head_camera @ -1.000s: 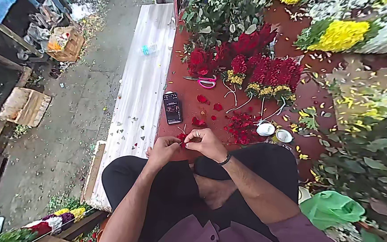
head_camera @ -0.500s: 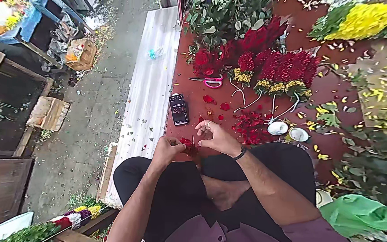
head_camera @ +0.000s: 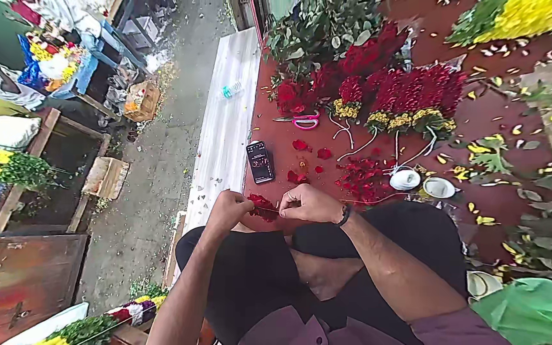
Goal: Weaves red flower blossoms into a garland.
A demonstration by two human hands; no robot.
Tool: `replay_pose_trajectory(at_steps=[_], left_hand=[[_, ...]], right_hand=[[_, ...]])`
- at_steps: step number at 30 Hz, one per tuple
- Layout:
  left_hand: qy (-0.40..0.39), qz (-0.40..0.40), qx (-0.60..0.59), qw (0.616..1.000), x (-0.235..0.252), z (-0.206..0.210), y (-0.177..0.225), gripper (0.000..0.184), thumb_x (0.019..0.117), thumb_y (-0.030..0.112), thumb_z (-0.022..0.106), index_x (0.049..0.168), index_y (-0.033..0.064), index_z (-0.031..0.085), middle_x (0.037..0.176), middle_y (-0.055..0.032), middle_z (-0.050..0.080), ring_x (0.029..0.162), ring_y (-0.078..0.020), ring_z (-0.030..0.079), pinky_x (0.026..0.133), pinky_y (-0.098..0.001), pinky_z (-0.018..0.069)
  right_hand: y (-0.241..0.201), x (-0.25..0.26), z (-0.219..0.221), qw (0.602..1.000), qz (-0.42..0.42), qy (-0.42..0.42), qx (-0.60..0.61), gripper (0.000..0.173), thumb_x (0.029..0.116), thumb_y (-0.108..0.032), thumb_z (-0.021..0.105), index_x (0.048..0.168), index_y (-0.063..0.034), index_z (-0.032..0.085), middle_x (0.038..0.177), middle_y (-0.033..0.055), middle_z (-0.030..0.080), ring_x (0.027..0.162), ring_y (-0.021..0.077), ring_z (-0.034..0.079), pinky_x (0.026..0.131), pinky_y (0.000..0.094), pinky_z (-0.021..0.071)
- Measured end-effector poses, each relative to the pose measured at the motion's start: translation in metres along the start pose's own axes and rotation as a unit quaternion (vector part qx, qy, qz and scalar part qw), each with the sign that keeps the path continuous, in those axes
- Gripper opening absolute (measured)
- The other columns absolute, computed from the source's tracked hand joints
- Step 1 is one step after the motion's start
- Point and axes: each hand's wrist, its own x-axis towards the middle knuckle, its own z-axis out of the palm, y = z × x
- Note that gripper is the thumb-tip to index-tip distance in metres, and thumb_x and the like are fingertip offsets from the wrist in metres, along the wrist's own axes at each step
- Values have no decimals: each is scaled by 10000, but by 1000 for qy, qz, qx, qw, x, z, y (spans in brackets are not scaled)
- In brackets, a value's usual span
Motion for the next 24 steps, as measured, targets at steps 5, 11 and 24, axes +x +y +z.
replay_pose_trajectory(at_steps=[5, 11, 24], left_hand=[[-9, 7, 60, 998, -3, -2, 10, 200, 836, 292, 751, 704, 144, 728, 607, 31, 627, 547, -93, 553, 548, -374, 458], [-229, 113, 308, 916, -34, 10, 79, 244, 861, 324, 744, 775, 99, 706, 696, -69, 645, 681, -265, 631, 638, -579, 510], [10, 230, 66, 971, 32, 17, 111, 138, 930, 249, 702, 854, 135, 719, 675, 1, 670, 584, -141, 630, 560, -412, 544]], right_hand=[[-26, -9, -2, 996, -64, -32, 48, 150, 908, -241, 729, 911, -102, 785, 845, -24, 725, 748, 30, 652, 689, 243, 553], [-28, -11, -15, 981, -155, 54, 103, 50, 892, -75, 767, 905, -31, 786, 838, 35, 719, 749, 94, 677, 694, 265, 600], [6, -2, -10, 912, -190, 68, 357, 130, 938, -114, 674, 922, -87, 801, 893, 10, 756, 652, 9, 602, 575, 195, 489]])
